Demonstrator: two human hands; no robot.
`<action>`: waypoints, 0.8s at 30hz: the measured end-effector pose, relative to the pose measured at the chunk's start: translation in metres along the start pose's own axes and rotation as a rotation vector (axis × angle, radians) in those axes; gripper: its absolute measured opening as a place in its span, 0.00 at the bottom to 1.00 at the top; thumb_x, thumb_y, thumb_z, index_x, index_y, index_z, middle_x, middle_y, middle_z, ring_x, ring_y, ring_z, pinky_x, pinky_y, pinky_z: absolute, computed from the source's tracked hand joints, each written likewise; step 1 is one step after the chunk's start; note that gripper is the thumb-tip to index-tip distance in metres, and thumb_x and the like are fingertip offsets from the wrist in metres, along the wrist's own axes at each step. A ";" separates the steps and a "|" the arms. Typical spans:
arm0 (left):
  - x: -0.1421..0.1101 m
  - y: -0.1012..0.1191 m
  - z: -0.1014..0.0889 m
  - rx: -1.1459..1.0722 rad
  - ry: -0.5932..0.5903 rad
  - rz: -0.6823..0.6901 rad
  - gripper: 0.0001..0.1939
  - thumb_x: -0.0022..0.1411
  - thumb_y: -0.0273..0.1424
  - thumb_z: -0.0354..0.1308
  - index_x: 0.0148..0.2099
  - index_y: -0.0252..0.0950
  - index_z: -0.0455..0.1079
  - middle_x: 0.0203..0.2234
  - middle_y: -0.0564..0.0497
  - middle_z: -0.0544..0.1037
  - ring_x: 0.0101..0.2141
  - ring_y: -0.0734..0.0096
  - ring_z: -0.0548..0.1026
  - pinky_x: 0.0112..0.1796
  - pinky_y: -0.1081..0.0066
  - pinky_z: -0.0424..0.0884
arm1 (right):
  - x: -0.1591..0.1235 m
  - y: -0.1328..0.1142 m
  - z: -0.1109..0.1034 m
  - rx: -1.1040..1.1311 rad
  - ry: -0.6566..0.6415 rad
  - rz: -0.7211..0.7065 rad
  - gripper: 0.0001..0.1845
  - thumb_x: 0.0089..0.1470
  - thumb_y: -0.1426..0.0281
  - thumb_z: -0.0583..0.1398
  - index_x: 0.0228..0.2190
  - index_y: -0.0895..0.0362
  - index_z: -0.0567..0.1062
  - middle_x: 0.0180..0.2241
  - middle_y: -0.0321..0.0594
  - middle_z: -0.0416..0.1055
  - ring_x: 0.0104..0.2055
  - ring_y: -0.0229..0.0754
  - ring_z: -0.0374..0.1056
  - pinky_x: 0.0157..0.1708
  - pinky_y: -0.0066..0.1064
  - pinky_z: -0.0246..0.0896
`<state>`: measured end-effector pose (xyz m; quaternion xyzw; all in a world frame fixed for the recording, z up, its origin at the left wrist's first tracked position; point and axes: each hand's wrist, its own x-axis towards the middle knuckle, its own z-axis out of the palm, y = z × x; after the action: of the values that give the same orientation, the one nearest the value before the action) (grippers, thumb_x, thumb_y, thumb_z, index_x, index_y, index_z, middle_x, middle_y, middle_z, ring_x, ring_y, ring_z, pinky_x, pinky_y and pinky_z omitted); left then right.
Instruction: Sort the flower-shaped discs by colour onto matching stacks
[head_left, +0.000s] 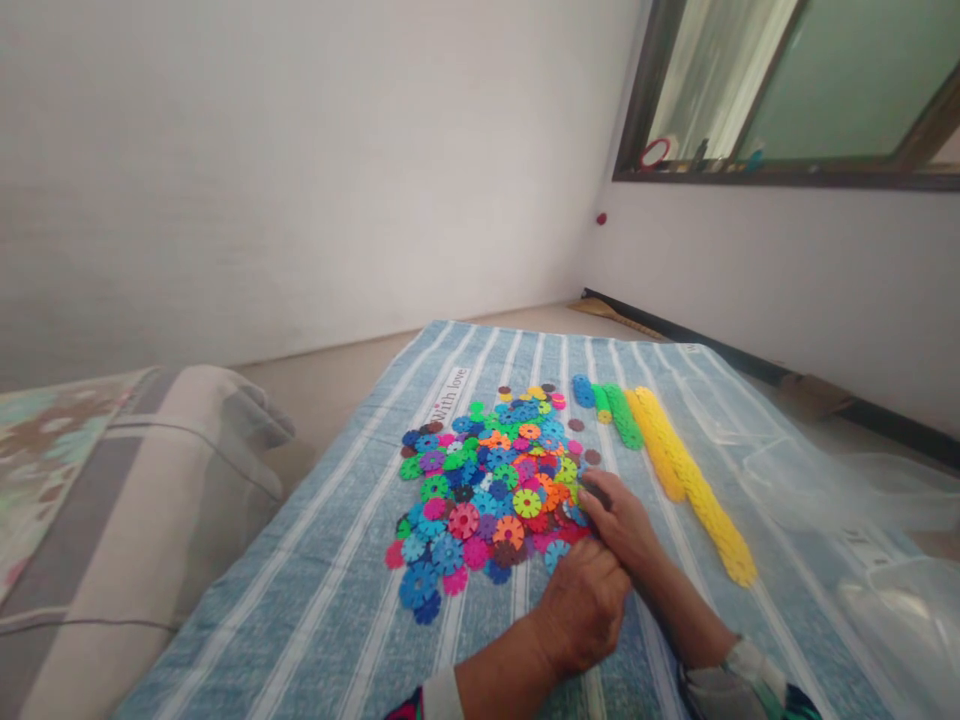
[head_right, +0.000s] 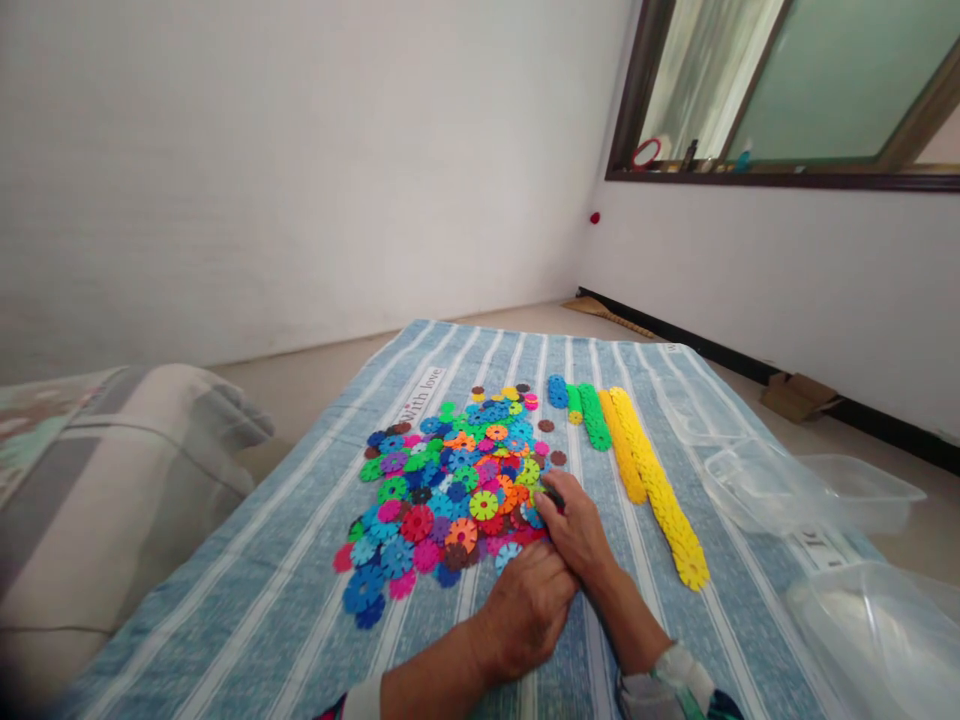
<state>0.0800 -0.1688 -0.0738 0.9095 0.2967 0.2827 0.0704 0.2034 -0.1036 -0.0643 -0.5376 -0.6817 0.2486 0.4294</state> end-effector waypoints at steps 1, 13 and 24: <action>0.000 0.001 0.000 0.002 -0.003 0.004 0.08 0.56 0.23 0.52 0.40 0.33 0.67 0.35 0.44 0.74 0.39 0.61 0.69 0.41 0.62 0.68 | -0.003 -0.001 0.000 0.033 -0.009 0.000 0.18 0.53 0.59 0.56 0.40 0.56 0.76 0.46 0.45 0.73 0.51 0.48 0.67 0.55 0.42 0.59; 0.001 0.009 -0.006 0.072 0.070 0.027 0.04 0.58 0.25 0.50 0.32 0.34 0.65 0.28 0.47 0.73 0.31 0.67 0.68 0.34 0.67 0.65 | -0.011 -0.007 -0.002 0.290 0.025 0.142 0.24 0.52 0.50 0.57 0.38 0.56 0.79 0.44 0.46 0.76 0.49 0.51 0.69 0.55 0.45 0.60; 0.010 0.011 -0.030 0.060 0.212 -0.041 0.13 0.65 0.25 0.43 0.30 0.35 0.66 0.25 0.47 0.72 0.31 0.68 0.70 0.35 0.66 0.67 | -0.013 -0.011 -0.002 0.586 -0.034 0.289 0.30 0.48 0.46 0.60 0.39 0.58 0.80 0.43 0.46 0.77 0.47 0.53 0.71 0.52 0.45 0.61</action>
<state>0.0759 -0.1728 -0.0411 0.8699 0.3295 0.3667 0.0170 0.2000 -0.1193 -0.0582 -0.4781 -0.5050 0.5015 0.5147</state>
